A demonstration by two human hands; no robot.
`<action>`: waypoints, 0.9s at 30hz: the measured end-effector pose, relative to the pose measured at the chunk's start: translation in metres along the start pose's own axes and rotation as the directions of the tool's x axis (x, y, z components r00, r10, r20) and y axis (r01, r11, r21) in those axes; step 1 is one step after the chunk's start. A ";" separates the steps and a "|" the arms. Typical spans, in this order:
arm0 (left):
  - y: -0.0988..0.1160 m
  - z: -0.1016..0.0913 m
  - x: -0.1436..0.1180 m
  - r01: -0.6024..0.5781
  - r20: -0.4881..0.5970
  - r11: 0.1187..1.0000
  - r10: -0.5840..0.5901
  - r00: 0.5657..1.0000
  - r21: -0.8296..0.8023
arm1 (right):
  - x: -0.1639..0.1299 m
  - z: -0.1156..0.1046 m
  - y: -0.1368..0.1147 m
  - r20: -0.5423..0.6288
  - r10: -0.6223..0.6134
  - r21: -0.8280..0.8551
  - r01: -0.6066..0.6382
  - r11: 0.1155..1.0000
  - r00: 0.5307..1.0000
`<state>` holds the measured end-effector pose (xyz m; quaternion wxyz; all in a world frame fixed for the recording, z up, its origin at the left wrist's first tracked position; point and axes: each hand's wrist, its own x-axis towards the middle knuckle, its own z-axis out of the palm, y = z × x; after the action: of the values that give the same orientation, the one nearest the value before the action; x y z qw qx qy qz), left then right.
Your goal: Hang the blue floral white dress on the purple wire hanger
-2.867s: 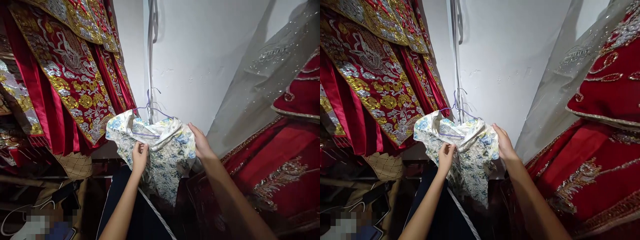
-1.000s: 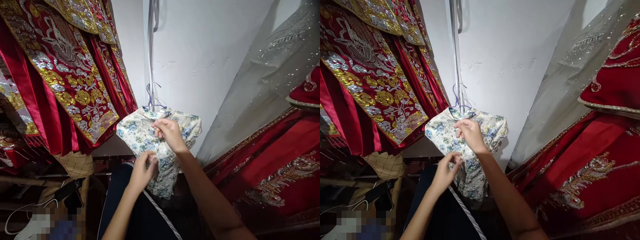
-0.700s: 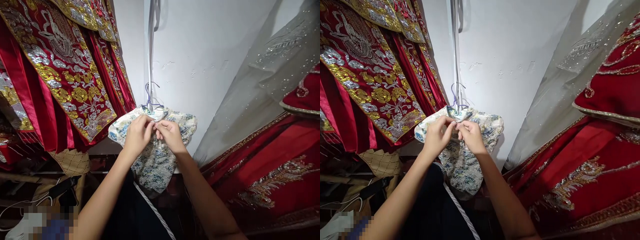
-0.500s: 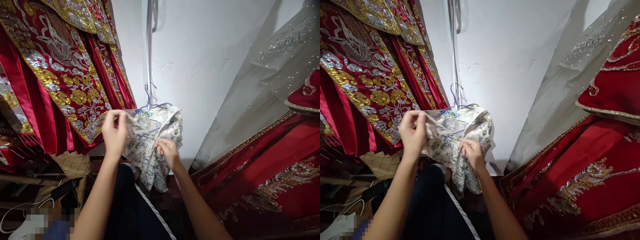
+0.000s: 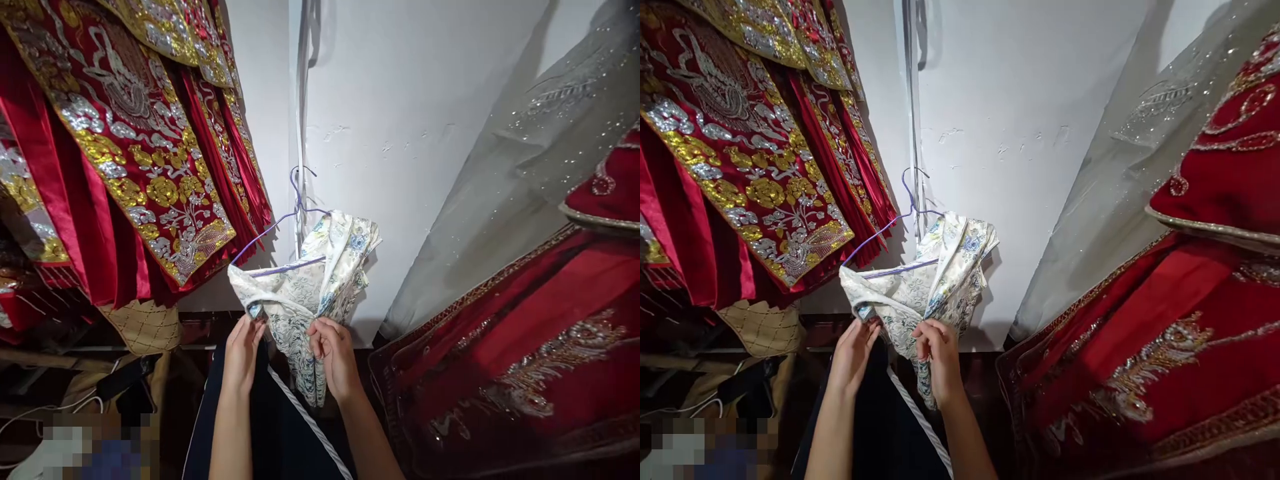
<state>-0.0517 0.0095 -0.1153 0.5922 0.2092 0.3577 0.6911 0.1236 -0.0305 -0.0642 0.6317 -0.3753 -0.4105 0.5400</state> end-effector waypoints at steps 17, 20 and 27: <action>0.021 0.012 -0.034 -0.229 0.240 0.944 0.171 0.955 0.237 | 0.002 -0.023 0.010 -0.053 0.060 -0.181 -0.069 0.981 0.997; 0.033 0.033 -0.054 -0.276 0.336 0.933 0.189 0.922 0.231 | 0.003 -0.019 0.008 -0.061 -0.065 -0.254 0.048 0.966 0.996; 0.028 0.063 -0.083 -0.523 0.565 0.639 0.163 0.809 0.564 | -0.018 0.004 0.016 0.241 0.223 0.045 -0.241 0.970 0.944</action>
<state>-0.0082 -0.0561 -0.0419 0.3878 0.6412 0.3902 0.5350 0.1121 -0.0465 -0.0797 0.5243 -0.3311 -0.4150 0.6658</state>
